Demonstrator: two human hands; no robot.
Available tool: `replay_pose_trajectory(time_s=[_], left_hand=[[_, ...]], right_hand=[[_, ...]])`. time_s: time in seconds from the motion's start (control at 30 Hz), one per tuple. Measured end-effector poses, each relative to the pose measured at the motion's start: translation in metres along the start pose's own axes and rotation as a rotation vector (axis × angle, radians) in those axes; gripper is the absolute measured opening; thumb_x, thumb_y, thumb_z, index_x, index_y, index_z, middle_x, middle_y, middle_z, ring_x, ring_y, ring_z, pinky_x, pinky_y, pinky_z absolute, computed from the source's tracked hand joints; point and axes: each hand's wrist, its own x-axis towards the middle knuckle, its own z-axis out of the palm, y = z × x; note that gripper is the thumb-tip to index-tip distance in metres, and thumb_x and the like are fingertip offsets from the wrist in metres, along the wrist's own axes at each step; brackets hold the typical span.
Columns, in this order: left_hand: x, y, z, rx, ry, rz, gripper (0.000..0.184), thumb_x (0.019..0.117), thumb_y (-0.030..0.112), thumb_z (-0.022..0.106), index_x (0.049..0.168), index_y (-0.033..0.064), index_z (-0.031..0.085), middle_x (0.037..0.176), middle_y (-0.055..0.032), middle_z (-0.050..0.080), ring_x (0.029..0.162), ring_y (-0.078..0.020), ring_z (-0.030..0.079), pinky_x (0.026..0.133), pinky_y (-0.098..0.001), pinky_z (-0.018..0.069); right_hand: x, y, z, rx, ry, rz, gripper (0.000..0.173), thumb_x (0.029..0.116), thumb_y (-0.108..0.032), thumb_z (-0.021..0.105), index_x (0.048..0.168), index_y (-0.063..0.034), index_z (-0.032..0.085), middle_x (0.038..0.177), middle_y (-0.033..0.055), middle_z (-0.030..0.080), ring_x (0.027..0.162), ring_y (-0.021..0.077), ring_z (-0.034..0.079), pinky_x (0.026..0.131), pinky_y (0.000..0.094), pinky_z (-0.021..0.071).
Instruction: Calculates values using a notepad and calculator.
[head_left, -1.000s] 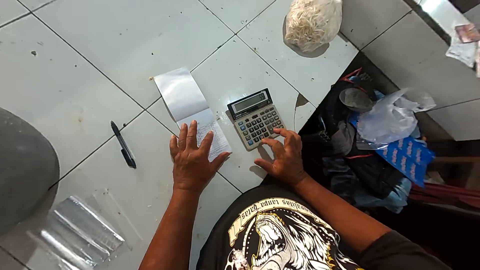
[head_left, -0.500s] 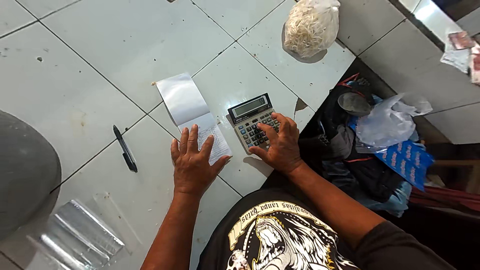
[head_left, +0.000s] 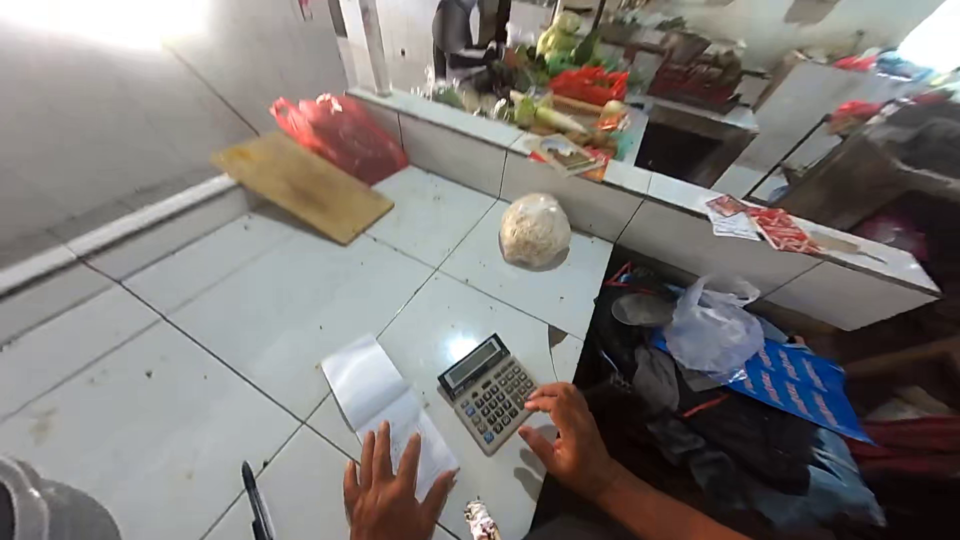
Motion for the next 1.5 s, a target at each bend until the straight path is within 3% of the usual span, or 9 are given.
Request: replay_pose_trajectory(time_s=[0.17, 0.37, 0.5, 0.63, 0.7, 0.8, 1.03, 1.27, 1.5], left_hand=[[0.0, 0.003, -0.001, 0.012, -0.007, 0.001, 0.082, 0.0813, 0.086, 0.052, 0.131, 0.0232, 0.071, 0.155, -0.0237, 0.047, 0.147, -0.0447, 0.039, 0.117, -0.0668, 0.0279], [0.0, 0.003, 0.002, 0.034, 0.019, 0.004, 0.084, 0.0805, 0.089, 0.047, 0.128, 0.0245, 0.072, 0.155, -0.0227, 0.047, 0.146, -0.0434, 0.04, 0.116, -0.0651, 0.0301], [-0.001, 0.004, 0.003, 0.034, 0.017, 0.003, 0.086, 0.0805, 0.09, 0.045, 0.128, 0.024, 0.072, 0.154, -0.0232, 0.048, 0.146, -0.0442, 0.04, 0.115, -0.0658, 0.0311], [0.0, 0.006, 0.0, 0.027, 0.027, 0.008, 0.087, 0.0804, 0.09, 0.045, 0.127, 0.0221, 0.073, 0.153, -0.0255, 0.049, 0.145, -0.0456, 0.041, 0.114, -0.0673, 0.0319], [-0.001, 0.006, 0.001, 0.026, 0.026, 0.006, 0.088, 0.0802, 0.091, 0.045, 0.127, 0.0222, 0.073, 0.153, -0.0251, 0.048, 0.145, -0.0449, 0.041, 0.115, -0.0664, 0.0314], [-0.001, 0.004, 0.001, 0.027, 0.02, 0.011, 0.088, 0.0803, 0.091, 0.045, 0.128, 0.0223, 0.072, 0.153, -0.0247, 0.048, 0.146, -0.0444, 0.04, 0.116, -0.066, 0.0309], [0.0, 0.005, 0.003, 0.036, 0.013, 0.005, 0.086, 0.0808, 0.09, 0.045, 0.129, 0.0229, 0.072, 0.153, -0.024, 0.049, 0.146, -0.0443, 0.04, 0.117, -0.0649, 0.0304], [0.001, 0.005, 0.002, 0.022, 0.014, -0.005, 0.085, 0.0812, 0.089, 0.046, 0.129, 0.0236, 0.072, 0.154, -0.0235, 0.048, 0.147, -0.0437, 0.039, 0.117, -0.0649, 0.0294], [-0.003, 0.005, 0.003, 0.015, 0.014, -0.015, 0.085, 0.0811, 0.089, 0.046, 0.129, 0.0233, 0.072, 0.154, -0.0259, 0.047, 0.146, -0.0449, 0.04, 0.116, -0.0655, 0.03]], right_hand=[[-0.01, -0.017, -0.006, 0.069, -0.079, -0.106, 0.015, 0.0995, -0.034, 0.064, 0.097, -0.0209, 0.069, 0.107, -0.0031, 0.069, 0.114, 0.0135, 0.062, 0.099, 0.0352, 0.053], [-0.021, -0.031, -0.017, 0.157, -0.126, -0.164, 0.015, 0.1026, -0.027, 0.061, 0.102, -0.018, 0.073, 0.101, -0.0016, 0.072, 0.104, 0.0121, 0.066, 0.092, 0.0311, 0.0563], [-0.033, -0.041, -0.041, 0.33, -0.41, -0.041, 0.024, 0.1051, -0.028, 0.057, 0.105, -0.011, 0.074, 0.096, 0.0022, 0.072, 0.093, 0.011, 0.069, 0.087, 0.029, 0.0579], [-0.044, -0.043, -0.056, 0.374, -0.779, 0.082, 0.035, 0.1043, -0.04, 0.058, 0.105, -0.0093, 0.074, 0.094, 0.0073, 0.074, 0.092, 0.0196, 0.071, 0.086, 0.042, 0.0576], [-0.046, -0.04, -0.059, 0.325, -0.979, 0.174, 0.046, 0.1047, -0.051, 0.052, 0.111, -0.0107, 0.073, 0.095, 0.0105, 0.074, 0.094, 0.0256, 0.071, 0.087, 0.0516, 0.056], [-0.046, -0.039, -0.061, 0.28, -1.135, 0.289, 0.058, 0.1044, -0.06, 0.044, 0.114, -0.0098, 0.072, 0.093, 0.0145, 0.073, 0.094, 0.031, 0.071, 0.085, 0.0582, 0.0541], [-0.041, -0.035, -0.051, 0.345, -1.154, 0.299, 0.054, 0.1046, -0.058, 0.046, 0.113, -0.0111, 0.072, 0.095, 0.0117, 0.073, 0.094, 0.0273, 0.071, 0.086, 0.0558, 0.0545], [-0.035, -0.035, -0.047, 0.391, -1.014, 0.276, 0.046, 0.103, -0.053, 0.054, 0.104, -0.0096, 0.072, 0.085, 0.0084, 0.07, 0.082, 0.0218, 0.069, 0.077, 0.0476, 0.0553], [-0.033, -0.035, -0.044, 0.374, -0.971, 0.199, 0.043, 0.1024, -0.049, 0.057, 0.109, -0.0095, 0.072, 0.091, 0.0093, 0.072, 0.088, 0.0229, 0.07, 0.083, 0.0468, 0.0557]])
